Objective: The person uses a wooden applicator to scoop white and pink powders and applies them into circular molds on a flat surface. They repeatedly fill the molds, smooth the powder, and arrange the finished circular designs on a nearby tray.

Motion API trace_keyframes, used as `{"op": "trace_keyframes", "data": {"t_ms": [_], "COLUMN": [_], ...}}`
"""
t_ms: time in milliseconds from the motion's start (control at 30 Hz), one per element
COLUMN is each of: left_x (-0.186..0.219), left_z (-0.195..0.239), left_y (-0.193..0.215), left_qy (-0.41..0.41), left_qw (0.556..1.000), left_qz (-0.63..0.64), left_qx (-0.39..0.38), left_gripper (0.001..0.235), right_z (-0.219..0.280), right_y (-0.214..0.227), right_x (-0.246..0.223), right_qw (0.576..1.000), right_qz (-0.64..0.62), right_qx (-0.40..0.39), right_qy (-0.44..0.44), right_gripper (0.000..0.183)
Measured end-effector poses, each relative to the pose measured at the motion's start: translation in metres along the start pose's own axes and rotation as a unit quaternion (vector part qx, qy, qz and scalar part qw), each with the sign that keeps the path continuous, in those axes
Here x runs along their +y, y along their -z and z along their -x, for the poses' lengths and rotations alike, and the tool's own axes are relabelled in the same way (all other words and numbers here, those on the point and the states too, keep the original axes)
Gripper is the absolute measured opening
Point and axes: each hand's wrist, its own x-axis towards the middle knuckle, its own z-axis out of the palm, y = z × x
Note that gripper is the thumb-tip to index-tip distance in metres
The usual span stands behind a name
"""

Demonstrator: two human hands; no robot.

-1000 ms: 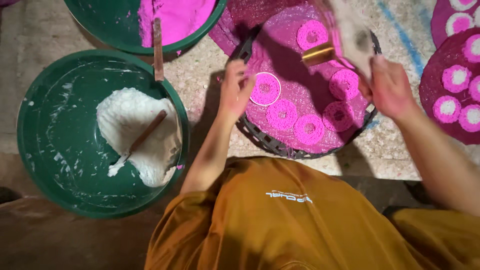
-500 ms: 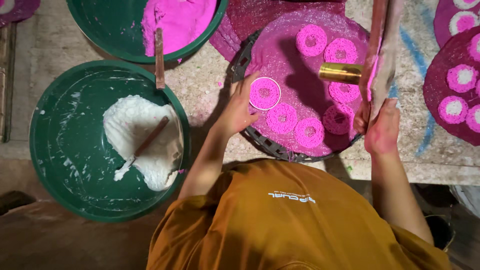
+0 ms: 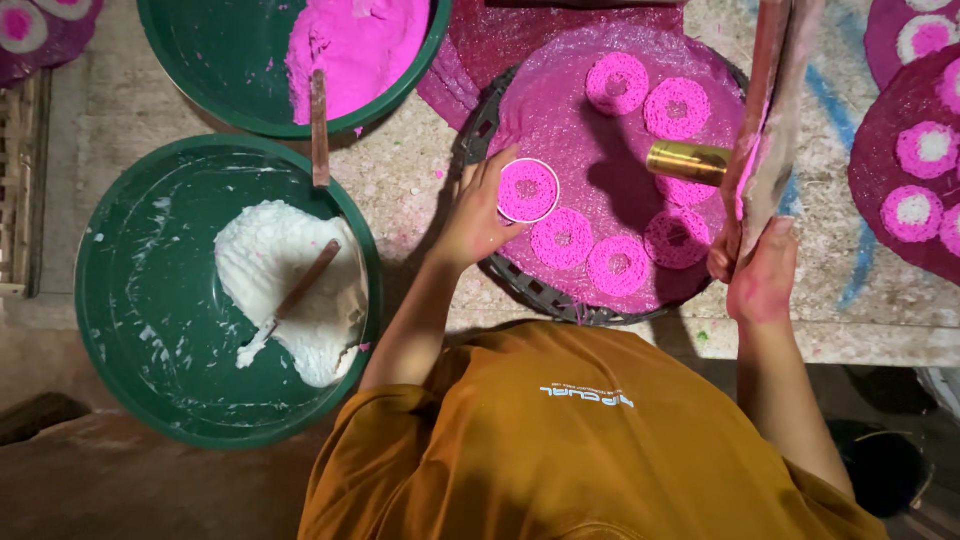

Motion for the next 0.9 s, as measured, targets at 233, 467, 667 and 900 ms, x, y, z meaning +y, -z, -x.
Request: {"op": "trace_keyframes", "data": {"t_ms": [233,467,667,900], "left_x": [0.007,0.021,0.033,0.047], "left_z": [-0.002,-0.042,-0.078,-0.084], "left_y": [0.009,0.016,-0.038,-0.077], "left_qy": [0.005,0.014,-0.079,-0.067], "left_qw": [0.998,0.999,0.992,0.978], "left_qz": [0.055,0.029,-0.038,-0.098], "left_qx": [0.013,-0.013,-0.090,-0.174], "left_gripper": [0.107,0.117,0.119,0.124], "right_z": [0.006,0.013,0.022,0.041], "right_y": [0.009,0.010,0.017,0.048], "right_x": [0.004,-0.002,-0.004,0.003], "right_qw": [1.000,0.999,0.999,0.997], "right_qz": [0.017,0.019,0.018,0.022], "right_qx": [-0.004,0.029,0.034,0.062], "right_qy": [0.017,0.018,0.038,0.039], "right_gripper": [0.070,0.069,0.071,0.075]}}
